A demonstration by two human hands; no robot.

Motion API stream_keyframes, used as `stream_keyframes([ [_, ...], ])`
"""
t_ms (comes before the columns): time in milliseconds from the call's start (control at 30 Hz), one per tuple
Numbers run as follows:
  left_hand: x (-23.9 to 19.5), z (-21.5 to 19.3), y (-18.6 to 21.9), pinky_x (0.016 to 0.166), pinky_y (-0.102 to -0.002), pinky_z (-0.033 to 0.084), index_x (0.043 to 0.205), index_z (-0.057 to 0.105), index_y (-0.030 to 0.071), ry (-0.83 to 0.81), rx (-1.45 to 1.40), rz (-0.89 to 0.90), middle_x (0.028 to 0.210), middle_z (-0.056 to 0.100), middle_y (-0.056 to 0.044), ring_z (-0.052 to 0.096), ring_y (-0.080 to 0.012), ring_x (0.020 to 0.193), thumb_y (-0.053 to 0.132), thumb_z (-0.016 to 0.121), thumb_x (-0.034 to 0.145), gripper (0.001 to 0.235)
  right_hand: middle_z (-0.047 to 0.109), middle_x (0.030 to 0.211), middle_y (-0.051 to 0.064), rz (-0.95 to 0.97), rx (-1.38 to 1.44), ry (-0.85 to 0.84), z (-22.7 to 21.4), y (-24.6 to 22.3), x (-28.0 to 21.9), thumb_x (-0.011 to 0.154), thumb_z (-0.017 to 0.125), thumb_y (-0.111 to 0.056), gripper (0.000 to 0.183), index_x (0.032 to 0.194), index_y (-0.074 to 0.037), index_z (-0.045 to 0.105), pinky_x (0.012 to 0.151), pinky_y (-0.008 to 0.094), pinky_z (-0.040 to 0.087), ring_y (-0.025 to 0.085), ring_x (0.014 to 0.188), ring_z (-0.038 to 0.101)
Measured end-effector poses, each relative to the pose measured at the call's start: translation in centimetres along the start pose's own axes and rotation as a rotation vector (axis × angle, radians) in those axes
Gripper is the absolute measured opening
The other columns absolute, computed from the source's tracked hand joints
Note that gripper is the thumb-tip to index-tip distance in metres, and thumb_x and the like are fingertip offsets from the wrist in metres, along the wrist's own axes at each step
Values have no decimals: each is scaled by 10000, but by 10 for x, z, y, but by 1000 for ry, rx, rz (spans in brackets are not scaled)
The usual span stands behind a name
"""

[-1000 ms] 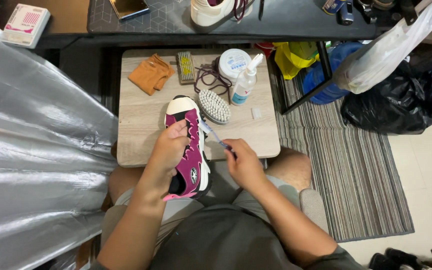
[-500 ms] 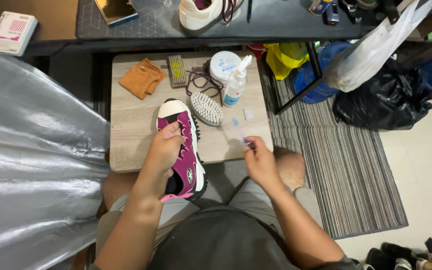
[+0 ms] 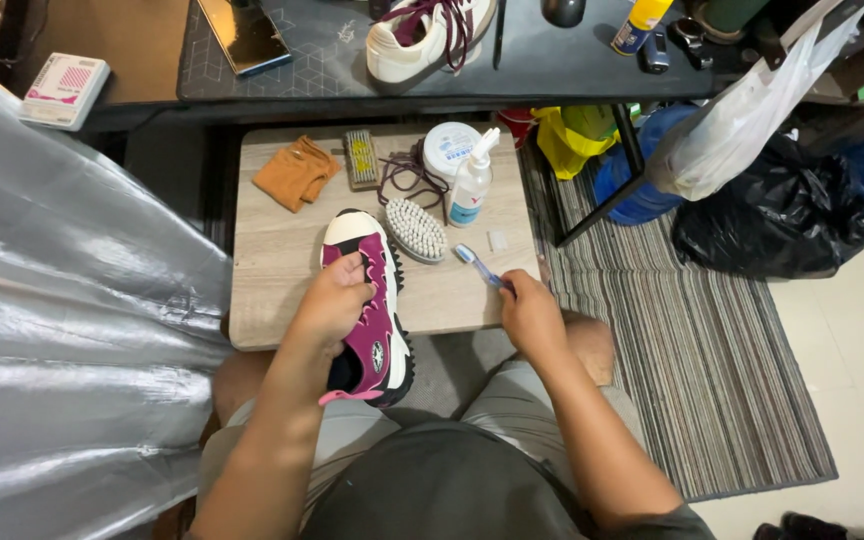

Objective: The person cleans a pink and white sneaker by spraying a cleaning solution and scrubbing the upper with a toothbrush. They repeatedly apply solution and scrub the same areas throughout the clip.

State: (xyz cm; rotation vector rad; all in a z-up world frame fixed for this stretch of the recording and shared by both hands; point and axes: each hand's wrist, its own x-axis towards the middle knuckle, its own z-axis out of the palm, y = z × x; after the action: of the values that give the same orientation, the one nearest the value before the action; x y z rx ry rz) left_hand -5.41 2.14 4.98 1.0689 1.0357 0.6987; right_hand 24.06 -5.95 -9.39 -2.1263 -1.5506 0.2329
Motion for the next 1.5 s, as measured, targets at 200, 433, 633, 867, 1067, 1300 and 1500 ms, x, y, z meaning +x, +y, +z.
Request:
stream_keyframes([
  [200,-14,-7,3,1088,-394,448,1512,346,-67,-70,-104,49,1437,573,-215,557,-280,1312,-134,472,767,758,628,873,114,-242,-158,207,-2,-3,5,998,593,-205,118,1040,-124,668,748,448,557,379,811,673],
  [433,6,-37,-27,1122,-409,416,1522,330,-66,-120,-240,74,1468,531,-228,526,-291,1347,-167,435,757,778,631,906,83,-238,-262,233,-3,-11,10,977,623,-229,137,1029,-137,710,719,455,523,352,794,646],
  [633,-4,-42,-17,1122,-439,397,1549,320,-24,-143,-203,29,1501,502,-235,493,-334,1375,-136,431,766,799,614,1142,294,-155,144,350,-54,-75,49,926,768,-189,499,1334,41,595,862,556,531,497,1006,623],
  [867,-25,-36,13,1122,-443,384,1554,308,-24,-154,-224,9,1535,464,-221,461,-330,1392,-118,440,770,801,410,1522,394,-168,550,224,-45,-93,118,926,895,-127,1039,1615,7,129,1180,645,369,587,1412,409],
  [1067,-11,-59,-15,1091,-439,432,1533,363,-14,-198,-296,37,1507,495,-224,513,-325,1353,-115,451,763,782,558,1419,347,-240,728,200,-37,-103,130,985,820,-25,919,1625,-81,163,1129,597,472,541,1331,539],
  [1300,-9,-78,-26,1056,-464,451,1539,325,-42,-247,-359,41,1515,467,-261,506,-364,1344,-107,437,747,802,638,988,184,-543,993,6,-75,-103,89,1048,633,-224,627,1534,-38,283,838,443,592,311,926,690],
  [1500,-24,-76,-10,1067,-437,439,1531,329,-56,-282,-340,51,1520,467,-249,494,-331,1359,-121,441,743,799,722,891,243,-343,1264,-750,-33,-119,8,1009,593,-264,534,1456,-20,433,604,445,637,323,722,766],
])
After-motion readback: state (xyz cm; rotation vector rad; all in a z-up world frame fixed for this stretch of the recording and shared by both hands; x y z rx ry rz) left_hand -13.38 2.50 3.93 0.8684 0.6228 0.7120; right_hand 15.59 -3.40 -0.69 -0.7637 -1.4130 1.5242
